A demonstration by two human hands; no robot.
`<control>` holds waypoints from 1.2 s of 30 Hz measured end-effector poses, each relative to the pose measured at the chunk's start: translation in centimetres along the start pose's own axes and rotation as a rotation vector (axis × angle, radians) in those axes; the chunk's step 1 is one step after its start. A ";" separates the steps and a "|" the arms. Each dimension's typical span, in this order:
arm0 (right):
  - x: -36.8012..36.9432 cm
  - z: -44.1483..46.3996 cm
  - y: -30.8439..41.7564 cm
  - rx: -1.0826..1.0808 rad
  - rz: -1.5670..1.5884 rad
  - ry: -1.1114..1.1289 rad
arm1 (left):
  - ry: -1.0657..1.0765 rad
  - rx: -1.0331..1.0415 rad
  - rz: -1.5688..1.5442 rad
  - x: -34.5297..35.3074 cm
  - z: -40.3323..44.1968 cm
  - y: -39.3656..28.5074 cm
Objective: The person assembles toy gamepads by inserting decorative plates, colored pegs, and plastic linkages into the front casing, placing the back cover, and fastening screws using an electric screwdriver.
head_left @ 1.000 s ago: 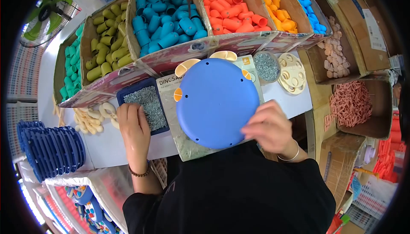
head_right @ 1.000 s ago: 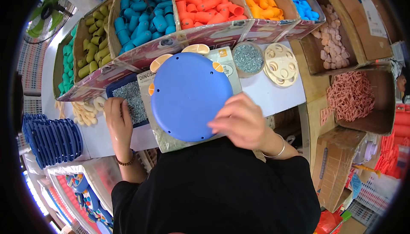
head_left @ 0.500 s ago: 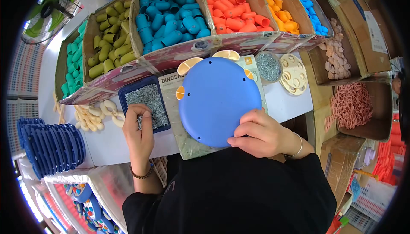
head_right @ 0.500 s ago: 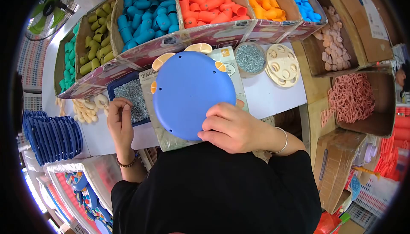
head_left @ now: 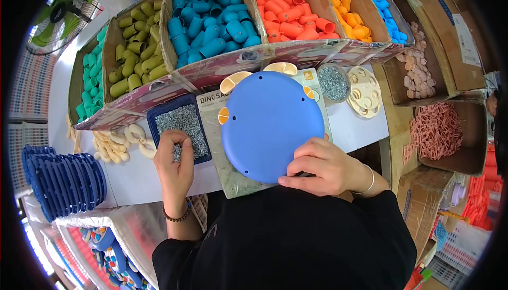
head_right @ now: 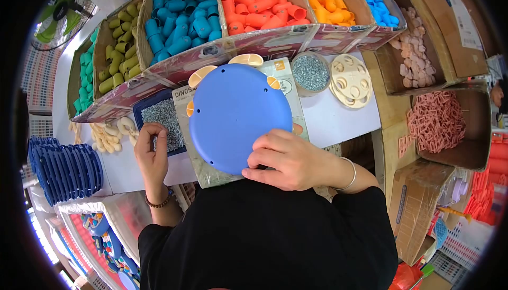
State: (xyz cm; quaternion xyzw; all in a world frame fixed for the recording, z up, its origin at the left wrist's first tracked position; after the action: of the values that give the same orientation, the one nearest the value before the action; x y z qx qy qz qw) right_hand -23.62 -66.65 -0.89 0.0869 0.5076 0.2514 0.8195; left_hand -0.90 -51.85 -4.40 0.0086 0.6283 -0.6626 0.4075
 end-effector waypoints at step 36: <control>-0.8 2.5 0.6 0.072 0.221 -0.217 | 0.689 0.177 -0.675 3.1 0.0 -7.5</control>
State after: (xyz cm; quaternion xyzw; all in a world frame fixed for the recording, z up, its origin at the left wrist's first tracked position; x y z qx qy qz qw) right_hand -21.92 -66.21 1.14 0.1982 0.4122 0.3108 0.8332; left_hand -7.11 -54.39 0.22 0.0577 0.6357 -0.7671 -0.0635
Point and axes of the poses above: each hand's wrist, its own z-axis towards the middle knuckle, its own x-axis out of the palm, y = z × x, the point moved 1 cm from there along z, towards the middle knuckle, and after that the axes turned 7 degrees about y, right-handed, at the moved point
